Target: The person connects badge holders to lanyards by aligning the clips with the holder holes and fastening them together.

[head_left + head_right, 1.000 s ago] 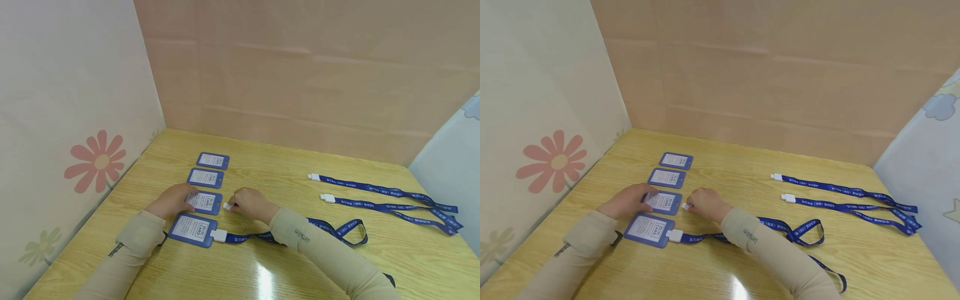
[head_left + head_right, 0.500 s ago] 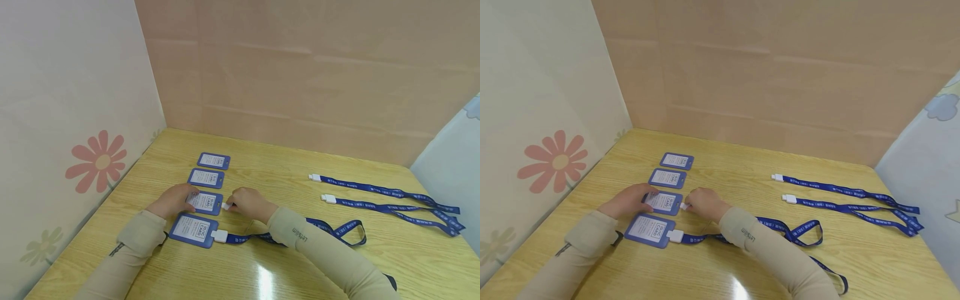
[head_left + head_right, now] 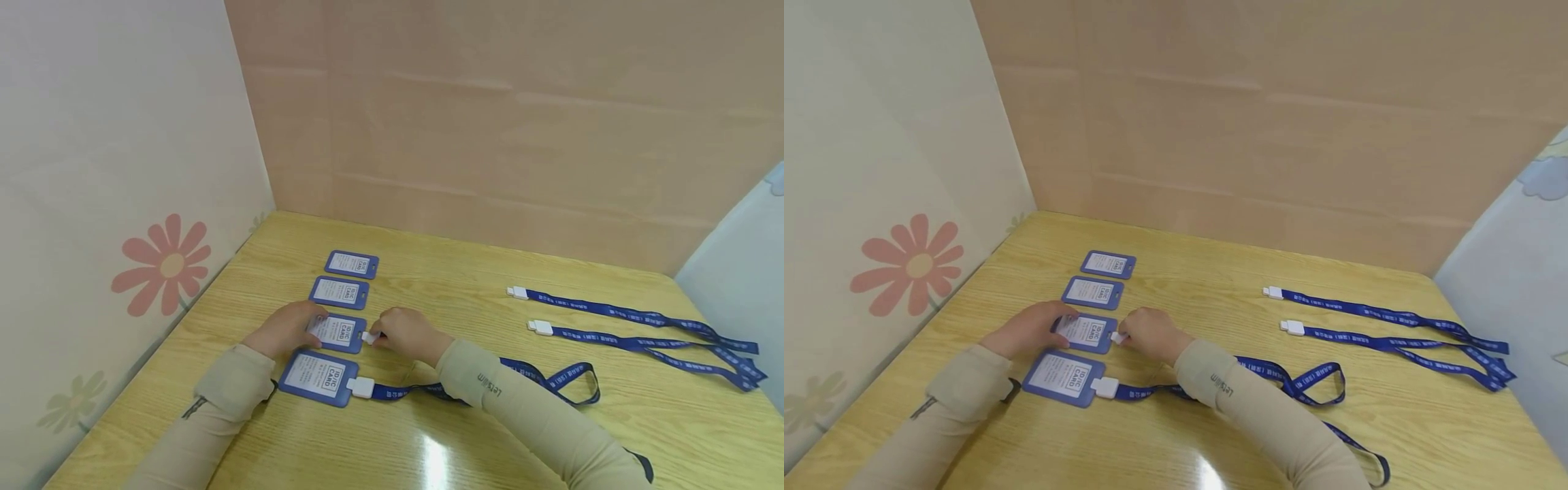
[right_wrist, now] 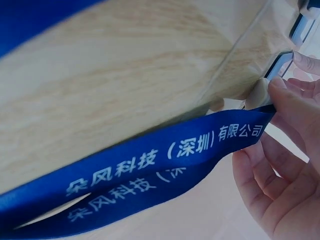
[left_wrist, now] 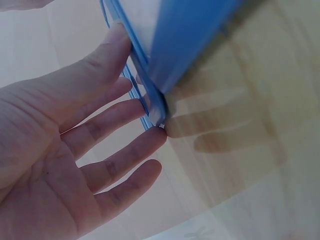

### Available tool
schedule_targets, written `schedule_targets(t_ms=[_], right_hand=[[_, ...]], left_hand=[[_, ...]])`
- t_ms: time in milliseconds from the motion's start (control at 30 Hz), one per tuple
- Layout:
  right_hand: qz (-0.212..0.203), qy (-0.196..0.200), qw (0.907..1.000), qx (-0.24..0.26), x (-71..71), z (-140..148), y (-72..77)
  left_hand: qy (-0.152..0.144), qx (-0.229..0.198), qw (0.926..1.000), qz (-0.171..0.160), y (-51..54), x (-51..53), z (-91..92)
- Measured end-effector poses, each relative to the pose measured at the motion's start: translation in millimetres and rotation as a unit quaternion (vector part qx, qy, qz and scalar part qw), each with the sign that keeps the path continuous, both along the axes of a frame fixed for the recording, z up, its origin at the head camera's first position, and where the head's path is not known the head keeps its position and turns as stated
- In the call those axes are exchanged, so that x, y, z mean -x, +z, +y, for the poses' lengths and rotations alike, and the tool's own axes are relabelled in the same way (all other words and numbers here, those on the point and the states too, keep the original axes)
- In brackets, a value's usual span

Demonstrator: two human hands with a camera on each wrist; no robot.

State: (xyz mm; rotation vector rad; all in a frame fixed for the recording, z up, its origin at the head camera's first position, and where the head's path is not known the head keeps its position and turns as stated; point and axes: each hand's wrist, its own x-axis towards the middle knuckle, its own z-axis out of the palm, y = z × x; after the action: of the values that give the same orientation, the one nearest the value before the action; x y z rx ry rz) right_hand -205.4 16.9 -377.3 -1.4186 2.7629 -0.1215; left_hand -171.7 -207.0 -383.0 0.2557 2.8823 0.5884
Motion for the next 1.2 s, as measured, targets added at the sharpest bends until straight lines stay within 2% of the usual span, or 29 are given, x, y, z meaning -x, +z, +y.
schedule_targets(t_ms=[333, 800, 1200], right_hand=[[0.014, -0.002, 0.9998, -0.015, 0.7, -0.6, -1.7], [0.029, -0.026, 0.9985, -0.038, 1.8, -2.7, -8.3], [0.014, -0.041, 0.9985, -0.035, -0.3, -4.4, -8.4]], left_hand=[[0.003, 0.018, 0.9998, 0.001, 2.7, 0.1, 3.9], [0.006, 0.035, 0.9994, -0.005, 5.7, 2.1, 7.8], [-0.001, 0.051, 0.9987, 0.003, 2.8, 5.1, 8.3]])
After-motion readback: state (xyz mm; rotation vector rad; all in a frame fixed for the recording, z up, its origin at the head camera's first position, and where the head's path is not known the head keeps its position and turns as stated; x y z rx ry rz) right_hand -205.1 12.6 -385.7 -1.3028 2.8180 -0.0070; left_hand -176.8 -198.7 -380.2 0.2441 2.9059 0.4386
